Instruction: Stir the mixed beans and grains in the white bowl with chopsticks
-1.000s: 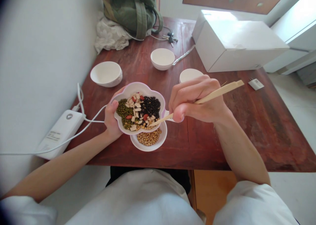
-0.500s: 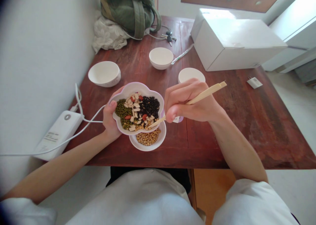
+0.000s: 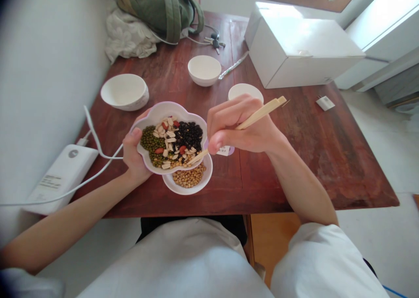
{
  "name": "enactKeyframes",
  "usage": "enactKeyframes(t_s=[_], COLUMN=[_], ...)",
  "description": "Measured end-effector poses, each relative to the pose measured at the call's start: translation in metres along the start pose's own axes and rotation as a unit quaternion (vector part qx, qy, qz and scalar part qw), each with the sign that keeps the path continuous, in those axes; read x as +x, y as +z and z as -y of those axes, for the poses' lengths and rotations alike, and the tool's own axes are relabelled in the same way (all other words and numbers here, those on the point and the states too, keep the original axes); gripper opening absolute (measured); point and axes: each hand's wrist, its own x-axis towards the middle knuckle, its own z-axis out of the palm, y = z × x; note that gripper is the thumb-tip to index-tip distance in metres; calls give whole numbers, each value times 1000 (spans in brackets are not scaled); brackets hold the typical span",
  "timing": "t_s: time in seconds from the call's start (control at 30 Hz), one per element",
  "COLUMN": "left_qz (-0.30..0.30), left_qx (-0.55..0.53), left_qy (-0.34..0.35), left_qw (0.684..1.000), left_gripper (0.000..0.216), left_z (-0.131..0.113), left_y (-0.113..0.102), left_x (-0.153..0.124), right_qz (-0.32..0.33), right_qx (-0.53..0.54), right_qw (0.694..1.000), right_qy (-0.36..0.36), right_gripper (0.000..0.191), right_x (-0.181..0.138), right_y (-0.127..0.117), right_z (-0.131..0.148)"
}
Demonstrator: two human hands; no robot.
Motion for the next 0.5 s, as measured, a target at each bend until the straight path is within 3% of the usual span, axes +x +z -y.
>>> enactKeyframes(t_s=[0.33,0.5], left_qz=[5,1], left_qx=[2,8], left_qy=[29,14], left_qw=[1000,1000], left_gripper=[56,46], left_z=[5,3], left_y=[-3,-2], left_x=[2,1], right_qz=[-10,-12], right_qx=[22,32], right_qw=[1000,999], right_qy=[7,-2], right_gripper=[43,41], right_x=[1,0], right_y=[-1,-1], right_z=[1,-1])
